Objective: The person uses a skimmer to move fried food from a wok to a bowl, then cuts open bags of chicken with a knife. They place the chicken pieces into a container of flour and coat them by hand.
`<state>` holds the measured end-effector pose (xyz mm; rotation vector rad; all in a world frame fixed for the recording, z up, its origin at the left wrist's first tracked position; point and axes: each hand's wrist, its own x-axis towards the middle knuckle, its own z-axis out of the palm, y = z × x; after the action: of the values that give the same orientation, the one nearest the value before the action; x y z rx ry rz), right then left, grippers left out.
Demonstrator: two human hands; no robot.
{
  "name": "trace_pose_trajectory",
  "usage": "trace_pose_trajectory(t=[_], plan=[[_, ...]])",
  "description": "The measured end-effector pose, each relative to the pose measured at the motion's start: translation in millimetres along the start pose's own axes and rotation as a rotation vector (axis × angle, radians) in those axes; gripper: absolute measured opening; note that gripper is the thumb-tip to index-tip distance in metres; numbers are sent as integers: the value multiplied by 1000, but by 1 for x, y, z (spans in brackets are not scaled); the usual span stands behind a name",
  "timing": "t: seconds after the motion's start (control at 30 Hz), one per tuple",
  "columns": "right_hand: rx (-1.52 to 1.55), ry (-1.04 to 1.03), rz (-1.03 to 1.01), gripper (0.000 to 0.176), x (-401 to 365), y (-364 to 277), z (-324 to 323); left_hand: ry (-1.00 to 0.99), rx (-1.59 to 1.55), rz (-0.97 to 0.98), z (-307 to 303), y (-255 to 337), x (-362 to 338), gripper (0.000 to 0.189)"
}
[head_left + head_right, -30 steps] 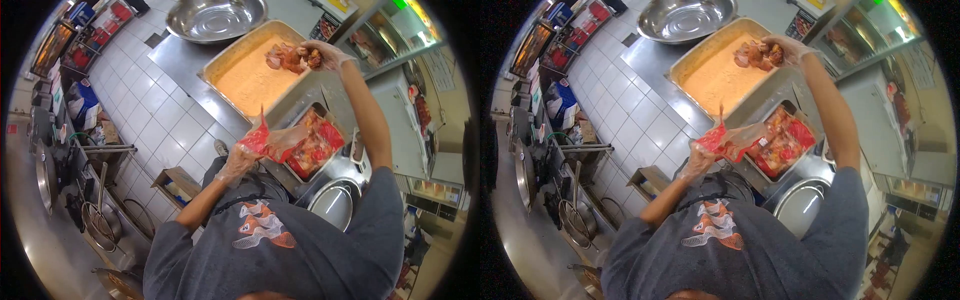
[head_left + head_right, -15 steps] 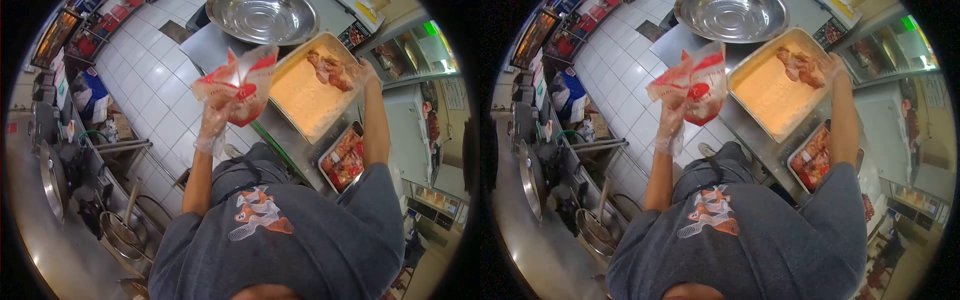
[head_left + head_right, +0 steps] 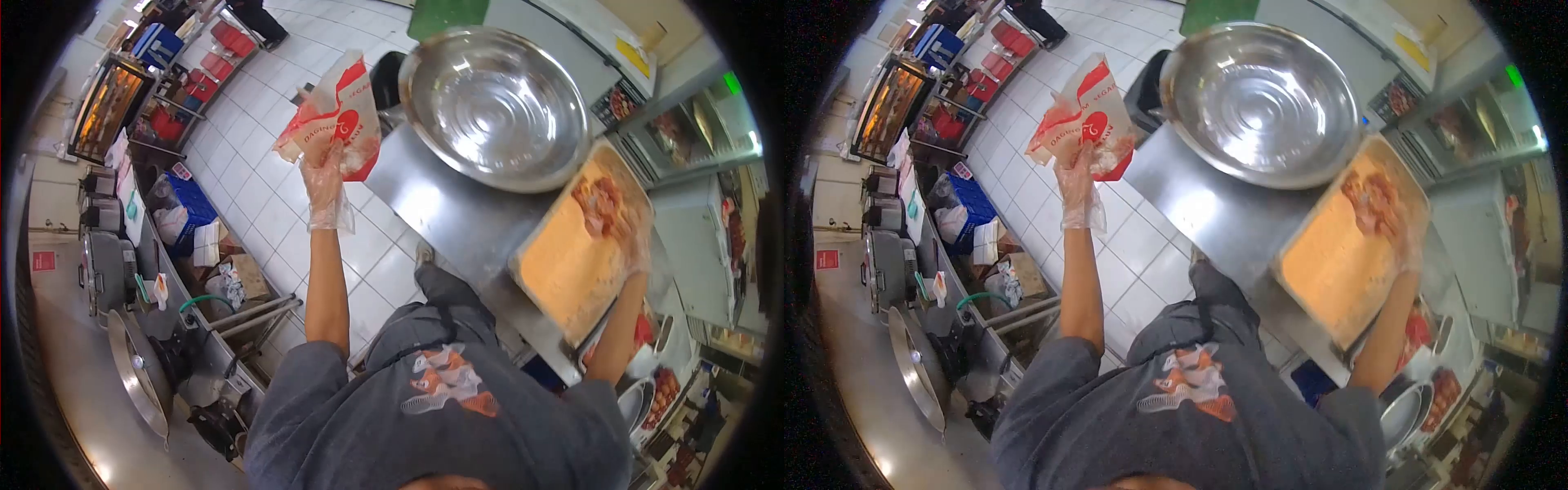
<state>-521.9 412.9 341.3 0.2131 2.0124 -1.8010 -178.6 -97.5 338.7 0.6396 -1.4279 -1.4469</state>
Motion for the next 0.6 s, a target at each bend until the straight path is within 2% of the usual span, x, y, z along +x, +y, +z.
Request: trace_pose_trajectory(t=[0.03,0.07,0.17,0.23,0.3,0.33,0.43,0.5,0.57,0.6], plan=[[-26,49,20,64,5,-1,15,11,37,41,-5,-12,25,15],[-44,-6,-5,66,4,5,23,-21,70,55,-12,-26,48,16],[-42,-50,-51,70,8,-3,64,-79,183,277,-20,-96,120,22],[-31,71,44,72,-15,-23,99,-19,101,120,-16,-139,155,24],[-49,121,63,72,-20,-28,100,9,1,2,3,-164,192,24],[-53,148,70,73,-21,-30,104,-5,-118,-81,11,-180,210,32],[-167,207,35,71,-48,-37,117,-98,165,209,42,-242,261,46],[-148,240,47,73,-71,-38,132,-38,582,-201,18,-329,254,66],[-103,267,52,73,-86,-37,146,-20,878,-265,27,-293,250,69],[-80,279,64,73,-95,-35,149,38,876,-244,17,-322,249,60]])
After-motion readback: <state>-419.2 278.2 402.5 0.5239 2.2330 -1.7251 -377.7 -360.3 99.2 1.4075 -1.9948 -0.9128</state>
